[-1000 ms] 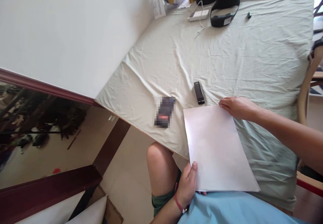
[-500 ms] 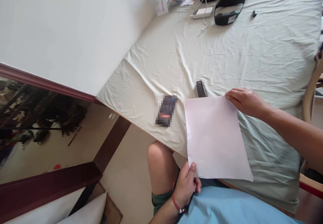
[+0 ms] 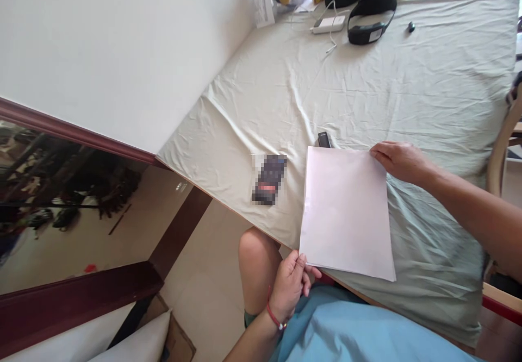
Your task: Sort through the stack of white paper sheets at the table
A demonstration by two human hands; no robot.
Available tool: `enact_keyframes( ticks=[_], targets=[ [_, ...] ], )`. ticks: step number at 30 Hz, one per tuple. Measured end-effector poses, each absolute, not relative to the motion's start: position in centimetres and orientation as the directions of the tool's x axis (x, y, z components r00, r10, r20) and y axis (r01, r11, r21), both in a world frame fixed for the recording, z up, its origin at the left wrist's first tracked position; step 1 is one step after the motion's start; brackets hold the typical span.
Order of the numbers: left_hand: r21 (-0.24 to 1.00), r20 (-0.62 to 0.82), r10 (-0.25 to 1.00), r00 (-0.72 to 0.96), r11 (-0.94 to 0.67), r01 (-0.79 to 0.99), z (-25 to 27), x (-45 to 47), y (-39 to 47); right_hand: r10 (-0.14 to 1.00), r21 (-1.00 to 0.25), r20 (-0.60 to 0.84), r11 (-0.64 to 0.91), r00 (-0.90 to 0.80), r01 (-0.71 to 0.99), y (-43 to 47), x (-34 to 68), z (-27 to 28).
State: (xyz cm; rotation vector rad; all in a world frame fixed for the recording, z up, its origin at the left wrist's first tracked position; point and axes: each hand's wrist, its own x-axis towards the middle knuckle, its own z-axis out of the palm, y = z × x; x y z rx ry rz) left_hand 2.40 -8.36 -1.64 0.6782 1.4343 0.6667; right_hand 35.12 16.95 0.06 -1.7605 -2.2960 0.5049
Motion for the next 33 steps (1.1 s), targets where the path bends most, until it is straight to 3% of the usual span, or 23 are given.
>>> enact_keyframes(
  ticks=[11, 13, 16, 19, 24, 29, 33],
  targets=[
    [0.687, -0.710, 0.694, 0.123, 0.642, 0.341, -1.5, -0.3, -6.2, 0.971, -0.409, -0.108, 0.151, -0.213, 0.900, 17.1, 35.1, 0.1],
    [0.665, -0.719, 0.678, 0.153, 0.607, 0.434, -0.6, -1.0, -5.4, 0.973, -0.428, -0.091, 0.154, -0.212, 0.891, 17.2, 35.5, 0.0],
    [0.717, -0.636, 0.751, 0.176, 0.490, 0.496, 1.4, -2.0, -3.6, 0.970, -0.462, -0.080, 0.166, -0.227, 0.871, 17.4, 36.0, -0.2],
    [0.797, -0.482, 0.849, 0.217, 0.322, 0.511, 3.6, -2.5, -0.4, 0.952, -0.522, -0.098, 0.199, -0.290, 0.829, 17.5, 36.4, -0.4],
    [0.891, -0.113, 0.989, 0.095, 0.059, 0.451, 3.5, -1.0, 8.6, 0.921, -0.602, -0.113, 0.234, -0.372, 0.763, 17.5, 36.4, -0.4],
    [0.965, 0.024, 0.995, 0.093, -0.048, 0.259, 0.9, 2.9, 14.9, 0.922, -0.610, -0.094, 0.244, -0.375, 0.754, 17.3, 36.6, 0.6],
    [0.983, -0.041, 0.997, 0.061, 0.029, 0.184, -0.3, 4.6, 14.7, 0.943, -0.648, -0.088, 0.190, -0.320, 0.737, 17.0, 36.6, 1.4]
  ],
)
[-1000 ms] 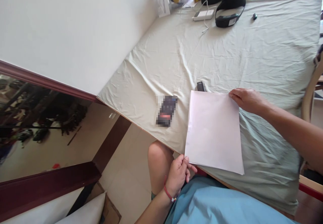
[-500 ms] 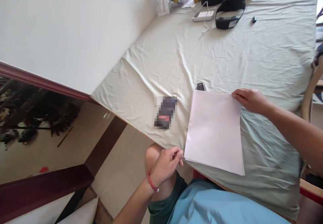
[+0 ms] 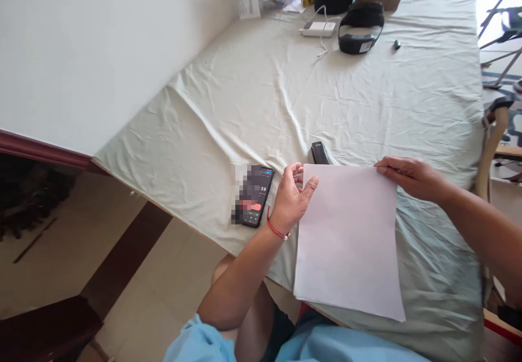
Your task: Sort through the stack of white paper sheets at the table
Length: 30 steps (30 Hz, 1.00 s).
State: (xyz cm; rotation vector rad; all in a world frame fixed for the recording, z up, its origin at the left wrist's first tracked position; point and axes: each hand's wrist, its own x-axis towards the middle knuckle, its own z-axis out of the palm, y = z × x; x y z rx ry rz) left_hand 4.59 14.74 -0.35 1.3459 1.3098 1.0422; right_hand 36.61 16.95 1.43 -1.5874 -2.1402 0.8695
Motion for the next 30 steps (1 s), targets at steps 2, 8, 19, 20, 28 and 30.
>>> enact_keyframes(
  ticks=[2, 8, 19, 20, 28, 30],
  targets=[
    [0.981, -0.065, 0.998, 0.022, 0.060, 0.187, -0.9, 4.7, 13.9, 0.943, -0.663, -0.089, 0.184, -0.321, 0.726, 16.9, 36.6, 1.6],
    [0.977, -0.202, 0.965, 0.168, 0.211, -0.040, -1.8, 4.0, 12.5, 0.944, -0.698, -0.098, 0.160, -0.315, 0.698, 16.8, 37.0, 1.3],
    [0.881, -0.314, 0.887, 0.338, 0.405, -0.244, -1.0, 3.2, 12.9, 0.979, -0.764, -0.148, -0.024, -0.139, 0.645, 17.4, 38.0, -0.1],
    [0.876, -0.331, 0.872, 0.362, 0.426, -0.226, -1.1, 3.3, 12.9, 0.976, -0.766, -0.163, -0.034, -0.142, 0.642, 17.5, 37.9, -0.2],
    [0.856, -0.368, 0.878, 0.306, 0.448, -0.258, -2.5, 4.4, 12.3, 0.976, -0.821, -0.198, -0.113, -0.094, 0.559, 17.6, 37.9, -0.4],
    [0.850, -0.382, 0.881, 0.278, 0.453, -0.268, -2.7, 4.7, 12.4, 0.963, -0.817, -0.253, -0.161, -0.093, 0.553, 17.6, 37.9, -0.4]
  ],
)
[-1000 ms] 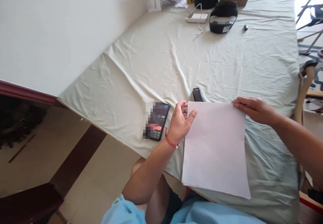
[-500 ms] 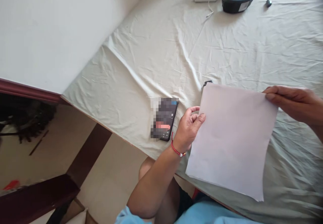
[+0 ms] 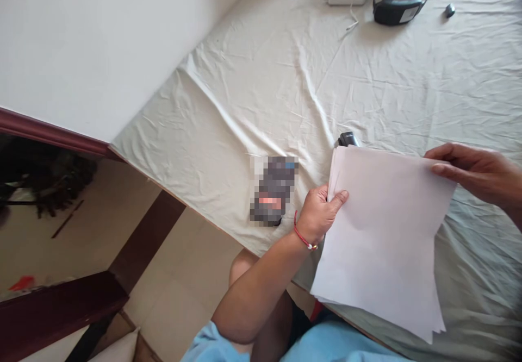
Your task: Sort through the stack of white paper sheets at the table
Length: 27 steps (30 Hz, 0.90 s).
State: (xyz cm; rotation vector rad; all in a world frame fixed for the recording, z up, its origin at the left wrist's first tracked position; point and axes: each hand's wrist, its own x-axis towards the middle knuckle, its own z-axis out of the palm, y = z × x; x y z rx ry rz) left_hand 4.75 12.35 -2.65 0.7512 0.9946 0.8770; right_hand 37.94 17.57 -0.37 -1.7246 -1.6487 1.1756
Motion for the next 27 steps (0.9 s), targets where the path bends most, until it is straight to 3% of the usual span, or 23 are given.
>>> enact_keyframes(
  ticks=[7, 11, 16, 20, 27],
  targets=[
    [0.919, -0.282, 0.932, 0.228, 0.330, -0.216, -2.58, 5.29, 12.40, 0.946, -0.750, -0.304, -0.166, -0.111, 0.641, 17.56, 37.81, -0.17],
    [0.855, -0.329, 0.914, 0.236, 0.394, -0.338, -2.95, 5.22, 12.58, 0.956, -0.737, -0.274, -0.141, -0.102, 0.661, 17.53, 37.92, -0.24],
    [0.839, -0.377, 0.901, 0.215, 0.431, -0.333, -3.25, 5.22, 12.56, 0.961, -0.751, -0.257, -0.131, -0.103, 0.647, 17.72, 37.97, -0.78],
    [0.824, -0.368, 0.908, 0.201, 0.419, -0.383, -2.95, 5.21, 12.50, 0.941, -0.727, -0.322, -0.177, -0.102, 0.663, 17.95, 37.90, -1.02],
    [0.933, -0.313, 0.950, 0.010, 0.310, -0.181, -3.44, 4.76, 12.94, 0.928, -0.649, -0.369, -0.216, -0.054, 0.730, 17.86, 37.97, -0.85]
  ],
)
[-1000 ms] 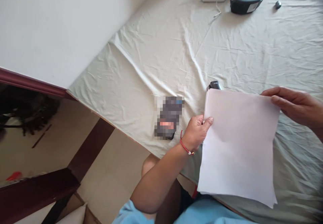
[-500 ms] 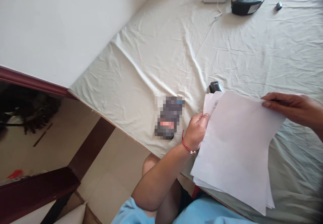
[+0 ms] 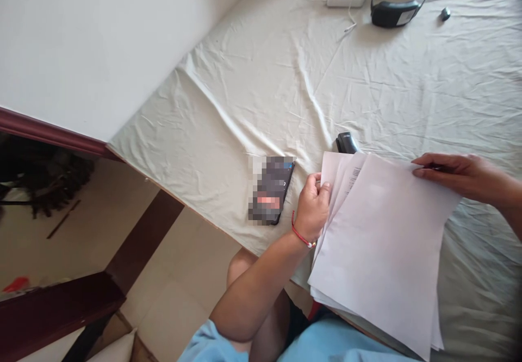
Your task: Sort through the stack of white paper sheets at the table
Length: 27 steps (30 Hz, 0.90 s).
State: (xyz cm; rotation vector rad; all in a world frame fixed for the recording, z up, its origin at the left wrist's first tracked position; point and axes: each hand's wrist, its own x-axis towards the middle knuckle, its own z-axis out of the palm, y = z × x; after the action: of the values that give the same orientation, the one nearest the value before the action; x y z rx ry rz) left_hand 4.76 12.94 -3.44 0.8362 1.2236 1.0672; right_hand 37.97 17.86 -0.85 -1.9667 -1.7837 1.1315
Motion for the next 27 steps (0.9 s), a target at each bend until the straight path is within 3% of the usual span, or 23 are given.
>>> enact_keyframes(
  ticks=[5, 8, 14, 19, 27],
  targets=[
    [0.983, -0.175, 0.980, -0.098, 0.168, -0.071, -3.5, 4.3, 13.2, 0.952, -0.633, -0.301, -0.155, -0.056, 0.759, 18.1, 37.9, -0.7],
    [0.993, -0.115, 0.992, -0.041, 0.116, 0.014, -3.3, 4.2, 13.2, 0.956, -0.648, -0.286, -0.145, -0.063, 0.748, 18.1, 38.3, -0.8],
    [0.977, -0.144, 0.987, 0.076, 0.129, 0.170, -2.6, 4.5, 12.9, 0.965, -0.694, -0.251, -0.129, -0.071, 0.708, 17.6, 37.9, -1.1],
    [0.900, -0.169, 0.983, 0.075, 0.122, 0.417, -2.4, 4.6, 13.2, 0.977, -0.604, -0.161, 0.015, -0.140, 0.797, 17.4, 36.0, -0.9],
    [0.944, -0.247, 0.944, 0.217, 0.184, 0.275, -2.4, 3.4, 13.5, 0.906, -0.464, -0.333, 0.083, -0.261, 0.882, 15.1, 38.7, 4.2]
  ],
)
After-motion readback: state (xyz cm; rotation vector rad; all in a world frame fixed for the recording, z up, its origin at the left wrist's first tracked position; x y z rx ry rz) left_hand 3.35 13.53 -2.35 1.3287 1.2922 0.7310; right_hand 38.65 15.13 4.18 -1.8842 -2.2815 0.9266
